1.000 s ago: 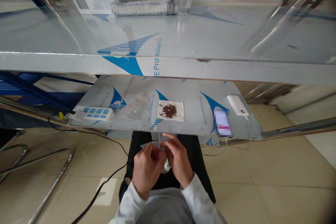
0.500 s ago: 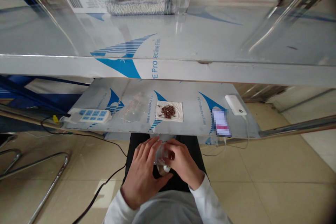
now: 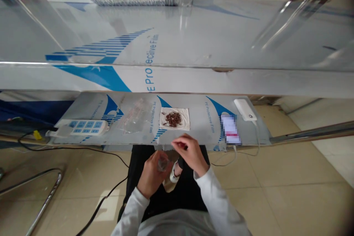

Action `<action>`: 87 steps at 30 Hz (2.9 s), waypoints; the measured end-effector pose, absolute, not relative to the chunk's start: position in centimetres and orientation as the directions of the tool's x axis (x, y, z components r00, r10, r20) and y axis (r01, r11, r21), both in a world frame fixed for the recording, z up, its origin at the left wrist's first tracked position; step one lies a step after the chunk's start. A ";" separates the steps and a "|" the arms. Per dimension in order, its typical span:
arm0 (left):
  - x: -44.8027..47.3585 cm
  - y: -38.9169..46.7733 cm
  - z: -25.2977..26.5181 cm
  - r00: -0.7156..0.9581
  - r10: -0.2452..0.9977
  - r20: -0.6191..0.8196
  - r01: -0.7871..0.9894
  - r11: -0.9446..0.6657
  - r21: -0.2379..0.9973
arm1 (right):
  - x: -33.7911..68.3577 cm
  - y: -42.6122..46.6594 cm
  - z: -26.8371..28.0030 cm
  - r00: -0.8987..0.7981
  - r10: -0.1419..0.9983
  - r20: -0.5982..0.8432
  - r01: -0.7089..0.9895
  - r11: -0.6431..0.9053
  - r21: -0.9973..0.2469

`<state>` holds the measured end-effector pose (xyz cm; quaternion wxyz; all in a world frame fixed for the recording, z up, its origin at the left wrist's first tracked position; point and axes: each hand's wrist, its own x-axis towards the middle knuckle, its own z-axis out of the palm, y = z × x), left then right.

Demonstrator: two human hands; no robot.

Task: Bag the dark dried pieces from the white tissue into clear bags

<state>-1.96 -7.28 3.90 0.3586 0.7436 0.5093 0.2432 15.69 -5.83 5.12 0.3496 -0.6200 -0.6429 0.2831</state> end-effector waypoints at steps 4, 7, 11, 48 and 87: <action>-2.9 -7.6 2.5 0.317 0.948 -0.001 0.606 -0.202 0.769 | 18.1 1.4 0.0 0.225 0.969 0.099 0.727 -0.099 -0.680; -3.7 -8.2 2.1 0.308 0.951 -0.006 0.622 -0.197 0.758 | 18.4 5.3 -2.8 0.254 0.963 0.090 0.776 -0.147 -0.614; -5.0 -9.0 1.5 0.268 0.963 -0.025 0.637 -0.157 0.755 | 18.2 7.1 -4.4 0.230 0.972 0.041 0.830 -0.174 -0.530; -0.8 -3.5 4.2 0.177 0.980 0.089 0.541 -0.172 0.823 | 17.8 -0.3 6.1 0.133 0.986 0.102 0.508 0.020 -0.861; -1.2 -4.8 4.8 -0.006 0.990 0.140 0.423 -0.124 0.898 | 20.4 4.6 -4.2 0.125 0.992 -0.030 0.868 -0.124 -0.480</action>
